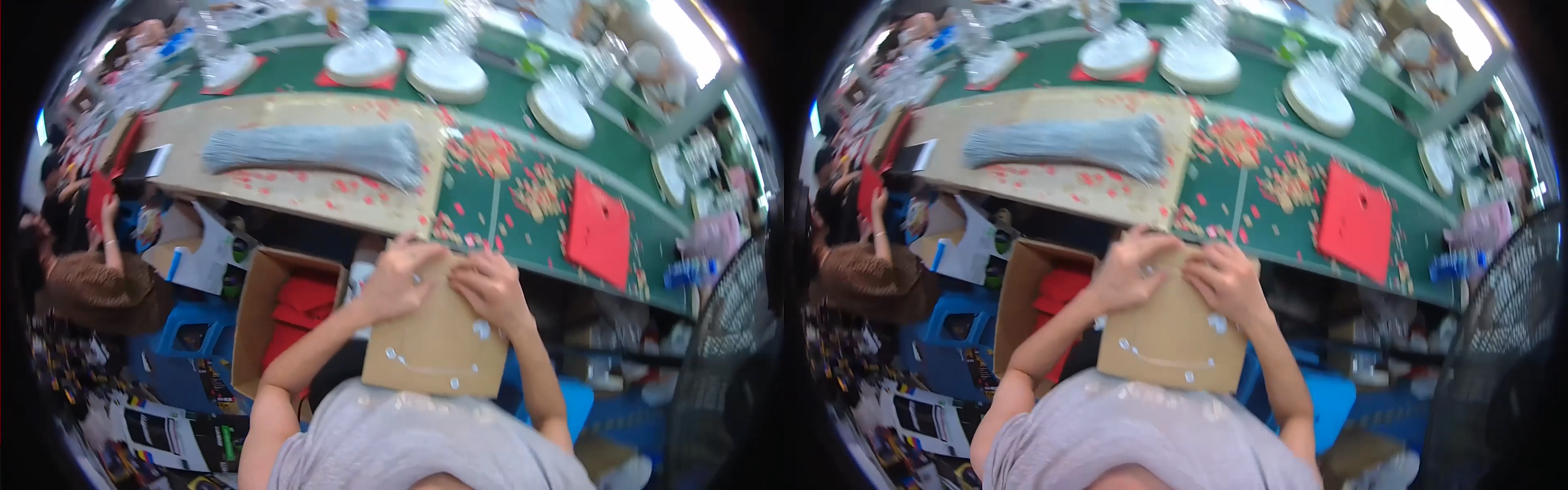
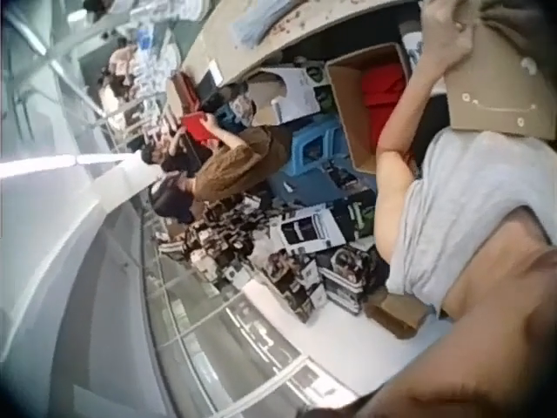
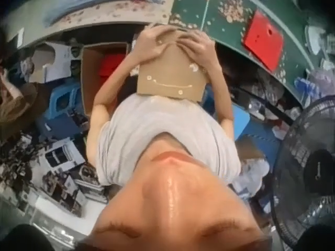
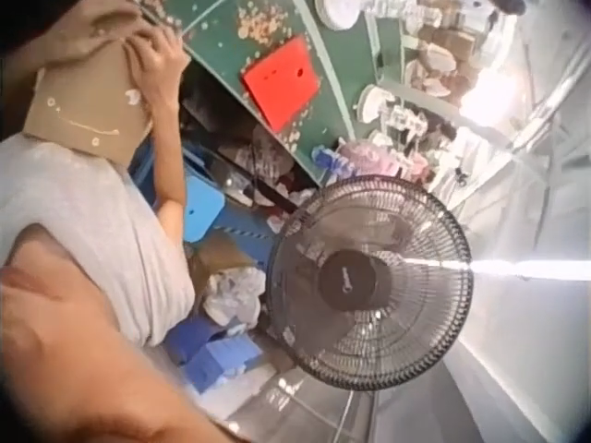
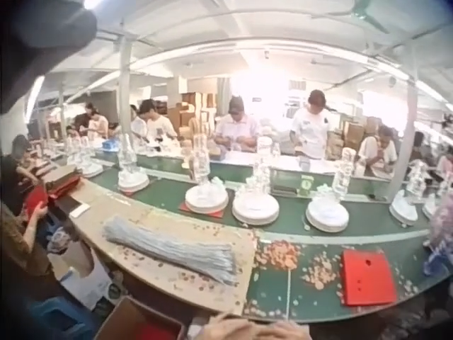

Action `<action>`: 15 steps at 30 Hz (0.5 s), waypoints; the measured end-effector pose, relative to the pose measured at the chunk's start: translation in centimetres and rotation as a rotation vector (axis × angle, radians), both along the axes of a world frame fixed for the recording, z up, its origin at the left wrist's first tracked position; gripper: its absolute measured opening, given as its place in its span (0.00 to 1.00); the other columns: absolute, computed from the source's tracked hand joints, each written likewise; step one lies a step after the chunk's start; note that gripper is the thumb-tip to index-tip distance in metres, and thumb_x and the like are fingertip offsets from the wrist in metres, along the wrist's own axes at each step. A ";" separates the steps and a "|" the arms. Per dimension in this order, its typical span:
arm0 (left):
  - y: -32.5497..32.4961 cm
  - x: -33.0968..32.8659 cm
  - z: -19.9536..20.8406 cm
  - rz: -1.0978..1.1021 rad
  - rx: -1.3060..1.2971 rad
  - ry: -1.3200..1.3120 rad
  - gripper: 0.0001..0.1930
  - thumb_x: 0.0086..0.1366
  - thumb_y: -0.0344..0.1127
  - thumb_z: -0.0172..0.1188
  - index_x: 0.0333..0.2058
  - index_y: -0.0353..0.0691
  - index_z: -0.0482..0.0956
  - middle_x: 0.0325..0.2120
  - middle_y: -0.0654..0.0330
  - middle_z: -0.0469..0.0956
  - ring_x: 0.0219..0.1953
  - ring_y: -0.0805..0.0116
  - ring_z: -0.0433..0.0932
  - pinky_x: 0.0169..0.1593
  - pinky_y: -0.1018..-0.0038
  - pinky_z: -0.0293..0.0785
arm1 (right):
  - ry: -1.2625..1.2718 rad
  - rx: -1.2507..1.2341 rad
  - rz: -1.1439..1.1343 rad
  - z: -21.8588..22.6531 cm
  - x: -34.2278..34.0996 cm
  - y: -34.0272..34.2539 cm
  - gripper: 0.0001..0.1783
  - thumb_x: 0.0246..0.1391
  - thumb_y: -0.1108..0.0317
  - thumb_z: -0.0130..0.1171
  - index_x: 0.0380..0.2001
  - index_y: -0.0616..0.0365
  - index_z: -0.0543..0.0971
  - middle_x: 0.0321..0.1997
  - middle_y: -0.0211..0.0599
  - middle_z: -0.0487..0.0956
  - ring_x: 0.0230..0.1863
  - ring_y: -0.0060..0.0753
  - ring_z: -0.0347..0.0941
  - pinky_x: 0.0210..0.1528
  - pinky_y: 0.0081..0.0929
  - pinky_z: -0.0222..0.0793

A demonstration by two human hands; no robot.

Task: Manual assembly of light fixture bases and associated cardboard templates on an assembly line.

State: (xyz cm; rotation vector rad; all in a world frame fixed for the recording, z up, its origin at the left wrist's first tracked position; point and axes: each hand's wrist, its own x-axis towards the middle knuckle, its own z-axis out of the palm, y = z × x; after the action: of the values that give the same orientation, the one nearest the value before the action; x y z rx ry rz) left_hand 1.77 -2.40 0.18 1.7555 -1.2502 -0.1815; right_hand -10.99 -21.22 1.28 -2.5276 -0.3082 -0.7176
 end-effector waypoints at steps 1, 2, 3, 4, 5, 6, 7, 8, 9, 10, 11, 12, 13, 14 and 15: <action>0.4 -0.1 0.7 0.014 -0.019 -0.029 0.25 0.52 0.26 0.70 0.51 0.37 0.80 0.47 0.52 0.83 0.54 0.54 0.81 0.69 0.49 0.61 | -0.036 -0.017 0.033 0.1 0.1 0.1 0.09 0.45 0.72 0.72 0.33 0.57 0.86 0.37 0.31 0.82 0.39 0.36 0.79 0.43 0.36 0.76; 0.9 -0.2 0.9 0.015 -0.011 -0.013 0.25 0.52 0.26 0.70 0.51 0.37 0.80 0.47 0.53 0.84 0.53 0.54 0.81 0.69 0.49 0.61 | -0.008 -0.007 0.001 0.0 -0.1 0.5 0.09 0.45 0.72 0.72 0.33 0.57 0.86 0.37 0.31 0.82 0.39 0.36 0.79 0.43 0.36 0.76; 0.6 0.4 1.0 0.018 -0.011 -0.010 0.25 0.52 0.25 0.70 0.51 0.37 0.80 0.47 0.53 0.84 0.53 0.54 0.82 0.70 0.50 0.60 | -0.032 -0.107 0.035 -0.3 0.4 0.3 0.09 0.45 0.73 0.71 0.33 0.58 0.85 0.37 0.32 0.82 0.39 0.36 0.79 0.42 0.34 0.76; 0.4 0.4 1.2 0.011 0.022 0.027 0.25 0.52 0.25 0.70 0.51 0.38 0.80 0.48 0.54 0.84 0.54 0.55 0.81 0.71 0.50 0.58 | -0.057 -0.208 0.076 -0.5 0.6 -0.1 0.10 0.45 0.73 0.69 0.34 0.60 0.84 0.38 0.34 0.81 0.40 0.37 0.79 0.41 0.32 0.76; 0.0 0.6 1.0 -0.009 0.022 0.034 0.25 0.52 0.25 0.70 0.51 0.38 0.80 0.48 0.54 0.84 0.54 0.55 0.81 0.71 0.50 0.58 | -0.048 -0.208 0.057 -0.2 0.6 -0.6 0.10 0.45 0.73 0.69 0.34 0.60 0.84 0.38 0.34 0.81 0.40 0.37 0.79 0.41 0.32 0.76; -0.2 0.6 0.7 -0.012 0.028 0.038 0.25 0.52 0.25 0.70 0.51 0.37 0.80 0.48 0.54 0.84 0.53 0.55 0.81 0.71 0.50 0.58 | -0.048 -0.327 0.101 0.2 0.5 -0.8 0.12 0.43 0.73 0.67 0.35 0.63 0.83 0.38 0.36 0.80 0.41 0.37 0.78 0.42 0.31 0.77; -0.3 0.6 0.6 -0.013 0.033 0.038 0.25 0.52 0.25 0.69 0.52 0.36 0.79 0.48 0.53 0.83 0.53 0.56 0.81 0.71 0.50 0.59 | -0.052 -0.447 0.147 0.5 0.5 -0.9 0.15 0.42 0.73 0.65 0.36 0.65 0.82 0.39 0.39 0.79 0.42 0.38 0.78 0.42 0.30 0.77; -0.4 0.7 0.5 -0.017 0.032 0.040 0.25 0.52 0.25 0.69 0.52 0.36 0.79 0.48 0.53 0.83 0.53 0.56 0.81 0.71 0.50 0.59 | -0.051 -0.485 0.180 -0.2 0.5 -1.1 0.19 0.39 0.71 0.62 0.39 0.68 0.81 0.40 0.41 0.77 0.43 0.39 0.78 0.44 0.31 0.77; -0.3 0.5 0.3 -0.015 0.036 0.032 0.25 0.53 0.25 0.69 0.51 0.37 0.79 0.48 0.54 0.83 0.53 0.56 0.81 0.71 0.50 0.59 | -0.048 -0.486 0.180 -0.1 0.4 -1.2 0.19 0.39 0.71 0.62 0.39 0.68 0.81 0.40 0.41 0.77 0.43 0.39 0.78 0.44 0.31 0.77; -0.3 0.4 0.3 -0.014 0.040 0.022 0.24 0.53 0.25 0.69 0.51 0.37 0.79 0.48 0.54 0.83 0.53 0.56 0.81 0.71 0.50 0.58 | -0.020 -0.521 0.213 0.1 0.3 -1.2 0.18 0.40 0.72 0.61 0.38 0.68 0.81 0.40 0.42 0.77 0.43 0.39 0.77 0.45 0.32 0.77; -0.3 0.3 0.3 -0.016 0.038 0.020 0.24 0.53 0.25 0.69 0.51 0.37 0.79 0.48 0.54 0.83 0.53 0.56 0.81 0.71 0.50 0.58 | 0.006 -0.556 0.245 0.2 0.4 -1.3 0.17 0.40 0.72 0.61 0.37 0.68 0.80 0.39 0.42 0.77 0.43 0.39 0.77 0.45 0.32 0.77; -0.2 0.1 0.3 -0.014 0.037 0.006 0.24 0.53 0.26 0.69 0.51 0.37 0.80 0.48 0.54 0.83 0.53 0.56 0.81 0.71 0.50 0.59 | 0.004 -0.561 0.241 0.4 0.4 -1.3 0.17 0.40 0.72 0.61 0.37 0.68 0.80 0.39 0.42 0.77 0.43 0.39 0.77 0.45 0.32 0.77; -0.2 -0.1 0.4 -0.013 0.036 -0.008 0.23 0.53 0.26 0.69 0.50 0.38 0.80 0.48 0.54 0.83 0.54 0.55 0.81 0.71 0.49 0.59 | -0.015 -0.588 0.265 0.5 0.5 -1.3 0.15 0.39 0.71 0.61 0.33 0.67 0.79 0.37 0.40 0.77 0.41 0.36 0.77 0.44 0.30 0.76; -0.1 -0.4 0.2 -0.019 0.033 -0.013 0.23 0.53 0.26 0.69 0.50 0.38 0.80 0.48 0.54 0.83 0.54 0.55 0.81 0.71 0.49 0.59 | -0.032 -0.616 0.287 0.6 0.5 -1.4 0.12 0.38 0.70 0.61 0.29 0.65 0.78 0.35 0.38 0.76 0.39 0.34 0.76 0.42 0.28 0.76; -0.1 -0.5 0.0 -0.005 0.037 -0.019 0.23 0.52 0.26 0.70 0.50 0.40 0.82 0.48 0.55 0.83 0.55 0.56 0.80 0.71 0.48 0.59 | -0.040 -0.626 0.283 0.7 0.7 -1.6 0.12 0.38 0.70 0.61 0.29 0.65 0.78 0.35 0.38 0.76 0.39 0.34 0.76 0.42 0.28 0.76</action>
State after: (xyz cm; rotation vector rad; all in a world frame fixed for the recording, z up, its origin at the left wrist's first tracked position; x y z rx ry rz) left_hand 1.25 -2.52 0.13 1.7896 -1.2724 -0.1921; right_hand -10.31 -22.84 1.99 -2.9457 -1.0178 -0.6271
